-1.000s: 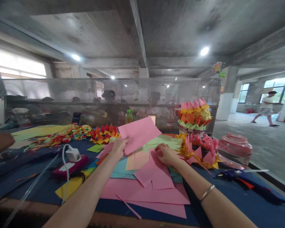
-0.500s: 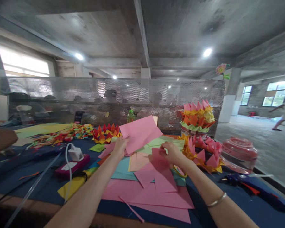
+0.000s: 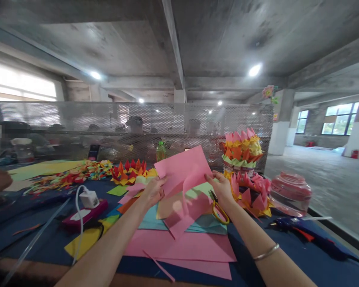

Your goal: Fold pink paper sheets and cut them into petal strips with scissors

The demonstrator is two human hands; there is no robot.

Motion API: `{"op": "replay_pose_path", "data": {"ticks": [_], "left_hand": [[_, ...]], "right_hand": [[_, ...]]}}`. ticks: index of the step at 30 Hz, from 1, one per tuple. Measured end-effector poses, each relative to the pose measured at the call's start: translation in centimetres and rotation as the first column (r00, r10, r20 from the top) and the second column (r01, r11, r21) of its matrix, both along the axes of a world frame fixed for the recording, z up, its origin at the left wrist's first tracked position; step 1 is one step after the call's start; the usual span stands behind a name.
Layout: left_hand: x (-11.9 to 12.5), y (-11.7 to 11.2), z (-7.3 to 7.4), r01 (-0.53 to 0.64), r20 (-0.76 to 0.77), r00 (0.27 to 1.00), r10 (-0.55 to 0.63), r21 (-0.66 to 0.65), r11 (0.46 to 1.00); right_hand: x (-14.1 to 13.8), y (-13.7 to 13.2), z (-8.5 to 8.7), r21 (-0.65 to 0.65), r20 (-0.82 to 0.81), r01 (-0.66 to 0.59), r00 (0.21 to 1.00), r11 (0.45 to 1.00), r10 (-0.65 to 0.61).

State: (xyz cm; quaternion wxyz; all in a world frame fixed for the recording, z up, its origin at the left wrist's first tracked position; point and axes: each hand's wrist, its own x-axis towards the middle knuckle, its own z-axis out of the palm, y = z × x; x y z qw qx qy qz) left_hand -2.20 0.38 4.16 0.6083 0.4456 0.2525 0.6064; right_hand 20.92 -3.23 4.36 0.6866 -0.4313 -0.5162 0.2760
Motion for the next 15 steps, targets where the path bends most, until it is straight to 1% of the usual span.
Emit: {"op": "replay_pose_path", "data": {"ticks": [4, 6, 8, 10, 11, 13, 14, 15], "left_hand": [[0.1, 0.0, -0.2, 0.044, 0.038, 0.998, -0.044, 0.011, 0.999], [0.1, 0.0, -0.2, 0.068, 0.066, 0.995, -0.069, 0.019, 0.997], [0.1, -0.2, -0.2, 0.108, 0.063, 0.992, -0.108, 0.005, 0.994], [0.1, -0.4, -0.2, 0.174, 0.026, 0.985, -0.173, -0.053, 0.983], [0.1, -0.6, -0.2, 0.222, 0.0, 0.975, -0.223, -0.106, 0.969], [0.1, -0.9, 0.0, 0.344, -0.008, 0.936, -0.353, -0.206, 0.916], [0.1, -1.1, 0.1, 0.4, 0.017, 0.913, -0.407, -0.22, 0.89], [0.1, -1.4, 0.3, 0.443, 0.052, 0.896, -0.442, -0.199, 0.874]], "right_hand": [[-0.1, -0.2, 0.3, -0.059, -0.109, -0.093, 0.99, 0.994, 0.086], [-0.5, -0.2, 0.3, -0.076, -0.155, -0.116, 0.982, 0.99, 0.103], [-0.7, -0.1, 0.0, -0.08, -0.186, -0.109, 0.978, 0.991, 0.092], [-0.8, 0.1, -0.2, -0.074, -0.195, -0.074, 0.979, 0.995, 0.059], [-0.7, 0.2, -0.4, -0.067, -0.193, -0.052, 0.98, 0.996, 0.038], [-0.5, 0.4, -0.5, -0.047, -0.182, -0.005, 0.983, 0.999, -0.003], [-0.3, 0.4, -0.6, -0.035, -0.176, 0.015, 0.984, 0.999, -0.021], [-0.2, 0.5, -0.6, -0.023, -0.17, 0.033, 0.985, 0.999, -0.037]]}}
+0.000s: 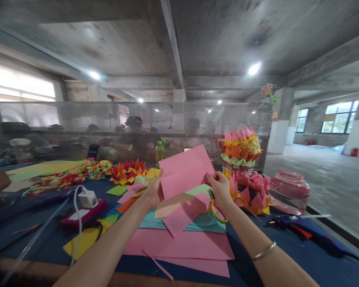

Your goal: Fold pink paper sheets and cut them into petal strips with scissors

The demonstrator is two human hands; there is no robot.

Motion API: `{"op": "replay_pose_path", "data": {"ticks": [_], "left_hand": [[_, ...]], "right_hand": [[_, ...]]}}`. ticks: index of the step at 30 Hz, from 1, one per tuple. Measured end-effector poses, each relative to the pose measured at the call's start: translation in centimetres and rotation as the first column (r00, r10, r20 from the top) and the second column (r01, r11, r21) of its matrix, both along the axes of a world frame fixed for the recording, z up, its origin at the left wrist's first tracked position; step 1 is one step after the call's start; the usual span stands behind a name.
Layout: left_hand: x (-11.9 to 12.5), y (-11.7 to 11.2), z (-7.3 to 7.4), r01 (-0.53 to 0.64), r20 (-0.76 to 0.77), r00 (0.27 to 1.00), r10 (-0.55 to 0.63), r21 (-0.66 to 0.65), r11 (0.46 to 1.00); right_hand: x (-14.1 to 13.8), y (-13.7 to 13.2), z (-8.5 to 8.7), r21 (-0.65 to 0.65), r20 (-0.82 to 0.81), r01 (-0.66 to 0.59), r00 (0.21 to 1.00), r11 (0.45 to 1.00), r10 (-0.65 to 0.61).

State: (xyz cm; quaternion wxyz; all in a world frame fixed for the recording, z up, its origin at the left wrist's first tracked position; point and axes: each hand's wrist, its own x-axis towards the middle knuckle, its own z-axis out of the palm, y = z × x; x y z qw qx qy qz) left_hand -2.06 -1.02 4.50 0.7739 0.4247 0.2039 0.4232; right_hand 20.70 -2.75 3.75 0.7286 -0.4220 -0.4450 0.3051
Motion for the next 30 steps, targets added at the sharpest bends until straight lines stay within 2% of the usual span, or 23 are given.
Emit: {"op": "replay_pose_path", "data": {"ticks": [3, 7, 10, 14, 16, 19, 23, 30], "left_hand": [[0.1, -0.8, 0.9, 0.03, 0.149, 0.988, -0.046, 0.11, 0.994], [-0.3, -1.2, 1.3, 0.074, 0.172, 0.98, -0.099, 0.147, 0.986], [-0.8, -0.8, 0.5, 0.018, 0.125, 0.991, -0.037, 0.149, 0.989], [-1.0, -0.2, -0.6, 0.059, -0.017, 0.998, -0.058, 0.078, 0.995], [-0.9, 0.1, -0.9, 0.051, -0.019, 0.999, -0.05, 0.063, 0.997], [-0.7, 0.4, -1.1, -0.021, 0.02, 1.0, 0.02, 0.078, 0.997], [-0.7, 0.9, -1.4, -0.081, -0.026, 0.996, 0.084, 0.079, 0.994], [-0.6, 0.4, -1.0, -0.105, -0.108, 0.987, 0.119, 0.131, 0.986]], "right_hand": [[0.3, 0.1, 0.0, 0.031, 0.015, 0.039, 0.999, 0.999, -0.039], [0.2, 0.1, 0.1, 0.06, 0.024, 0.065, 0.998, 0.996, -0.066], [0.0, 0.0, 0.2, 0.065, 0.019, 0.055, 0.998, 0.996, -0.056], [-0.3, -0.3, 0.5, 0.057, 0.0, 0.01, 1.0, 0.998, -0.01], [-0.4, -0.4, 0.6, 0.059, -0.005, -0.014, 1.0, 0.998, 0.014], [-0.6, -0.5, 0.7, 0.07, 0.006, -0.04, 0.999, 0.997, 0.04], [-0.4, -0.3, 0.6, 0.092, 0.033, -0.033, 0.999, 0.995, 0.03], [0.6, 0.6, 0.4, 0.131, 0.059, 0.042, 0.997, 0.991, -0.05]]}}
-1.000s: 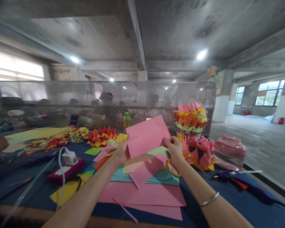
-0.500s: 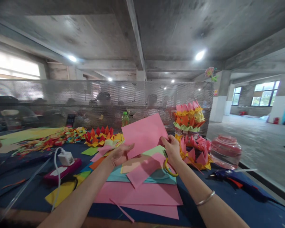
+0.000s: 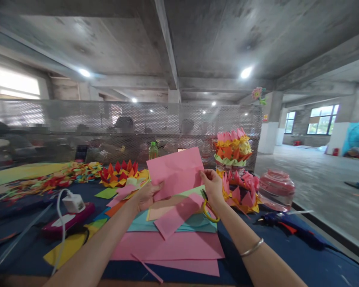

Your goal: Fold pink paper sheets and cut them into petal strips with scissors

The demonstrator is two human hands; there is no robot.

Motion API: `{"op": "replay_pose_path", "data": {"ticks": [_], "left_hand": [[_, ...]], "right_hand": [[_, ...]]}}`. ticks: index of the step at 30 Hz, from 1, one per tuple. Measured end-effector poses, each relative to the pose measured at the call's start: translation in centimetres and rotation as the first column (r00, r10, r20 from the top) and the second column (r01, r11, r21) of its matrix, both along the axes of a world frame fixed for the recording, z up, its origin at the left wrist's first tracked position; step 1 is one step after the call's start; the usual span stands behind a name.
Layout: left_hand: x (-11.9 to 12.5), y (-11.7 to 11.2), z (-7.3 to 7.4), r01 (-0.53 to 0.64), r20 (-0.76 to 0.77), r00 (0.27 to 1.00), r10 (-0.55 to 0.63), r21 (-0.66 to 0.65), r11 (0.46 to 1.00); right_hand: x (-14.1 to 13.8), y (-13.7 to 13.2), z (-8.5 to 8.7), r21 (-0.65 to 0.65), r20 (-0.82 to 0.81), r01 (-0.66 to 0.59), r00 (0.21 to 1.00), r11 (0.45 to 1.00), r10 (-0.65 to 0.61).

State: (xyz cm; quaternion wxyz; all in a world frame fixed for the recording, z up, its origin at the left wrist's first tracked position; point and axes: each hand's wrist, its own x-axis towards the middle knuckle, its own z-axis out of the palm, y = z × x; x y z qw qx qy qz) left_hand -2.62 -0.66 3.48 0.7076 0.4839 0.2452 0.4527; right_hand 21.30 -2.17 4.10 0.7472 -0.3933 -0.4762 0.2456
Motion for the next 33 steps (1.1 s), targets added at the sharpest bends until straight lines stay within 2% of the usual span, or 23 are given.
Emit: {"op": "replay_pose_path", "data": {"ticks": [9, 20, 30, 33], "left_hand": [[0.1, 0.1, -0.1, -0.099, -0.029, 0.995, 0.1, 0.056, 0.994], [-0.1, 0.3, -0.1, -0.166, -0.046, 0.985, 0.169, 0.064, 0.984], [-0.5, -0.2, 1.0, -0.157, -0.067, 0.985, 0.158, 0.024, 0.987], [-0.8, -0.1, 1.2, -0.189, -0.093, 0.977, 0.189, 0.011, 0.982]], "right_hand": [[0.0, -0.6, 0.5, -0.033, -0.052, -0.001, 0.999, 0.999, -0.001], [0.0, -0.6, 0.6, -0.069, -0.095, -0.167, 0.982, 0.984, 0.16], [0.2, -0.8, 0.8, -0.125, -0.088, -0.144, 0.987, 0.982, 0.134], [0.5, -0.7, 0.8, -0.141, -0.085, -0.149, 0.987, 0.979, 0.138]]}}
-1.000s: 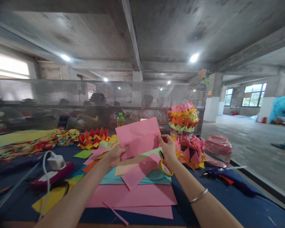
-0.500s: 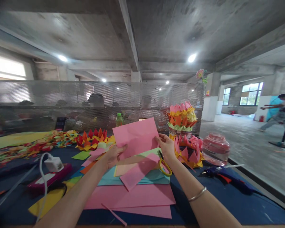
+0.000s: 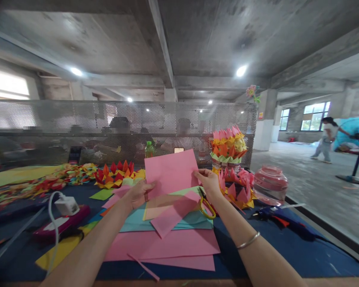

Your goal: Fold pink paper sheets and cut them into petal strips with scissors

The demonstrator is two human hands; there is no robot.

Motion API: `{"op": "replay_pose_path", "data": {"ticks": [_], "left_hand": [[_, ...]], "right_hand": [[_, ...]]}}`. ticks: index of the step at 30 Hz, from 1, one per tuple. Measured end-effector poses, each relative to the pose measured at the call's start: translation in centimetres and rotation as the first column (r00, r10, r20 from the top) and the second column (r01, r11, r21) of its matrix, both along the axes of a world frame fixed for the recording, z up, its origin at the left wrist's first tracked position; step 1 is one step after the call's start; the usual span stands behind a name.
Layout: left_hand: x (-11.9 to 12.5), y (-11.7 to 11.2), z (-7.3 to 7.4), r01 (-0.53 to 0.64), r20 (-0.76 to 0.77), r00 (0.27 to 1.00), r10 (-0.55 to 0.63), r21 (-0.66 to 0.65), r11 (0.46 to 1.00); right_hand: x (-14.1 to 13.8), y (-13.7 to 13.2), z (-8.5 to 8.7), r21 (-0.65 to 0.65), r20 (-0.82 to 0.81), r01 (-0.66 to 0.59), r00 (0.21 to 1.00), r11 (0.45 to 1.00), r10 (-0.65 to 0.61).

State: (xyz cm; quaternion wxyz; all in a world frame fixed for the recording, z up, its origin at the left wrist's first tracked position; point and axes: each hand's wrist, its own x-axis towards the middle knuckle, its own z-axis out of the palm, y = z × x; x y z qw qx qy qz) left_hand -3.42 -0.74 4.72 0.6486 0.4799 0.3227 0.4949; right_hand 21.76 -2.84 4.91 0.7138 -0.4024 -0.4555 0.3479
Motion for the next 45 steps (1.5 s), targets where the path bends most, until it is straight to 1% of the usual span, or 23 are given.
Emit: {"op": "replay_pose_path", "data": {"ticks": [3, 13, 17, 23, 27, 37, 42, 45], "left_hand": [[-0.2, 0.2, 0.0, -0.029, -0.017, 0.999, 0.029, -0.004, 1.0], [-0.5, 1.1, -0.6, -0.021, -0.008, 1.0, 0.022, 0.05, 0.999], [-0.6, 1.0, -0.5, -0.031, -0.02, 0.999, 0.031, 0.027, 0.999], [-0.5, 0.7, -0.3, -0.031, -0.008, 0.999, 0.032, 0.057, 0.998], [-0.6, 0.8, -0.3, -0.036, -0.033, 0.999, 0.038, 0.037, 0.999], [-0.6, 0.8, -0.3, -0.038, -0.053, 0.998, 0.04, 0.042, 0.998], [-0.5, 1.1, -0.6, -0.041, -0.026, 0.999, 0.043, 0.052, 0.998], [-0.5, 1.2, -0.9, -0.026, 0.008, 1.0, 0.025, 0.054, 0.998]], "right_hand": [[0.2, 0.2, -0.1, -0.016, 0.003, -0.022, 1.0, 1.0, 0.022], [0.0, 0.0, 0.0, -0.07, -0.02, -0.139, 0.99, 0.988, 0.138], [0.1, 0.1, -0.2, -0.094, -0.024, -0.161, 0.987, 0.982, 0.16], [-0.1, -0.1, -0.1, -0.088, -0.015, -0.15, 0.989, 0.985, 0.15], [-0.1, -0.1, 0.0, -0.087, 0.006, -0.137, 0.99, 0.987, 0.138], [0.0, 0.1, -0.2, -0.084, 0.044, -0.11, 0.993, 0.99, 0.114], [-0.2, -0.2, 0.1, -0.097, 0.045, -0.093, 0.994, 0.991, 0.098], [-0.2, -0.4, 0.3, -0.105, 0.037, -0.096, 0.994, 0.99, 0.1]]}}
